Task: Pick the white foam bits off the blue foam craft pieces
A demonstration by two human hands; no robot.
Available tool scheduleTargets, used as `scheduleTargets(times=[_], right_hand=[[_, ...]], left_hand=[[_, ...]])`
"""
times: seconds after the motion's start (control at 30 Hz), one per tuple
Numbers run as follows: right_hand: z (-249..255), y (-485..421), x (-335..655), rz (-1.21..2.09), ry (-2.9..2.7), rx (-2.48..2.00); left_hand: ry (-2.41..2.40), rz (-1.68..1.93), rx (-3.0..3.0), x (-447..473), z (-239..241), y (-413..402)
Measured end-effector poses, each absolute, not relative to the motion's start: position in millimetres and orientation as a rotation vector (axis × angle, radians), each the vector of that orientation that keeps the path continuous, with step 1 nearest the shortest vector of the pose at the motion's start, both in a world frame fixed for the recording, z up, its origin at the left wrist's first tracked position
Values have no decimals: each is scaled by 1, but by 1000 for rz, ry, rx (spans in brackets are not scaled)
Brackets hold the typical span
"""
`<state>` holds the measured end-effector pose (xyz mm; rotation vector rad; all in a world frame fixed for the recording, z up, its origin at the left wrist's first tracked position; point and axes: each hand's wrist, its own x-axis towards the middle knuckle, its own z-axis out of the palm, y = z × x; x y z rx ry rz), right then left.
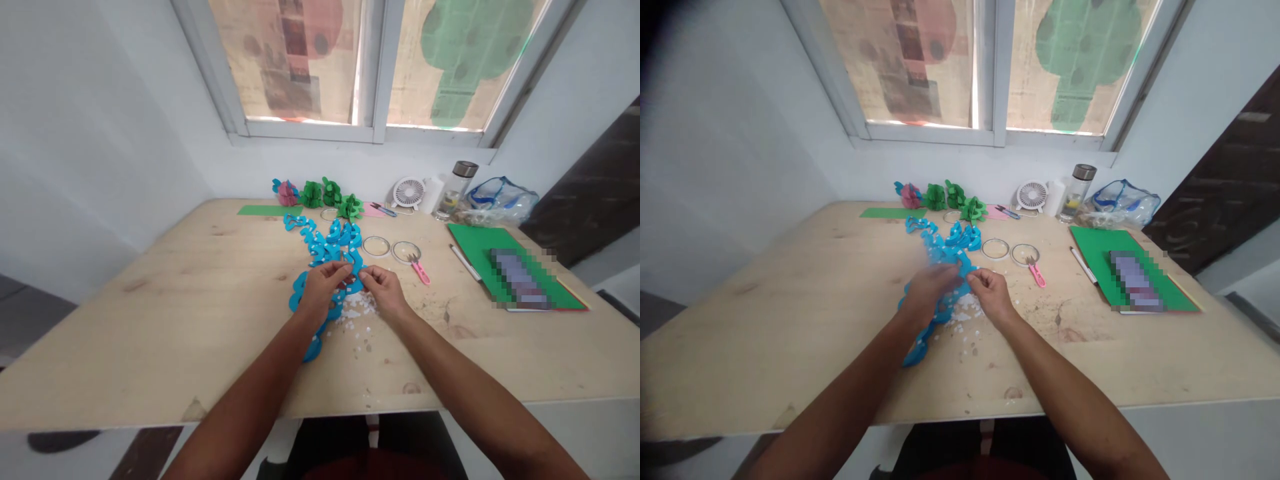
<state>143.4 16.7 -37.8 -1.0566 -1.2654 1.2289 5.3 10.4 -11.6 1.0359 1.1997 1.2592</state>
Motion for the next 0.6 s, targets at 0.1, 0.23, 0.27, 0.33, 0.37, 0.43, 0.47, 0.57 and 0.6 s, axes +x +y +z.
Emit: scheduleTargets(times=[0.1, 0.23, 0.27, 0.33, 0.37, 0.43, 0.47, 0.57, 0.6], right_hand=[[-40, 17, 143, 1220, -1298, -1049], [-42, 16, 142, 1172, -1363, -1042], [-42, 16, 142, 1164, -1369, -1043], [-42, 16, 142, 1158, -1372, -1049], [-42, 16, 141, 1159, -1371, -1051], [-43, 16, 141, 1162, -1368, -1056], [-43, 16, 140, 1164, -1367, -1058], [-45, 16, 139, 1179, -1365, -1062], [-46, 15, 139, 1189, -1368, -1061]], left_hand=[[1213, 1276, 1004, 7, -10, 10], [1225, 1323, 1023, 8, -11, 9], [1213, 1333, 1030, 8, -11, 9], [1193, 1344, 1037, 8, -12, 9], [1186, 1346, 1032, 8, -13, 10], [1178, 1348, 1005, 8, -14, 11], [1175, 1349, 989, 8, -14, 12], [1194, 1358, 965, 8, -13, 13], [1213, 1362, 960, 8, -13, 12]])
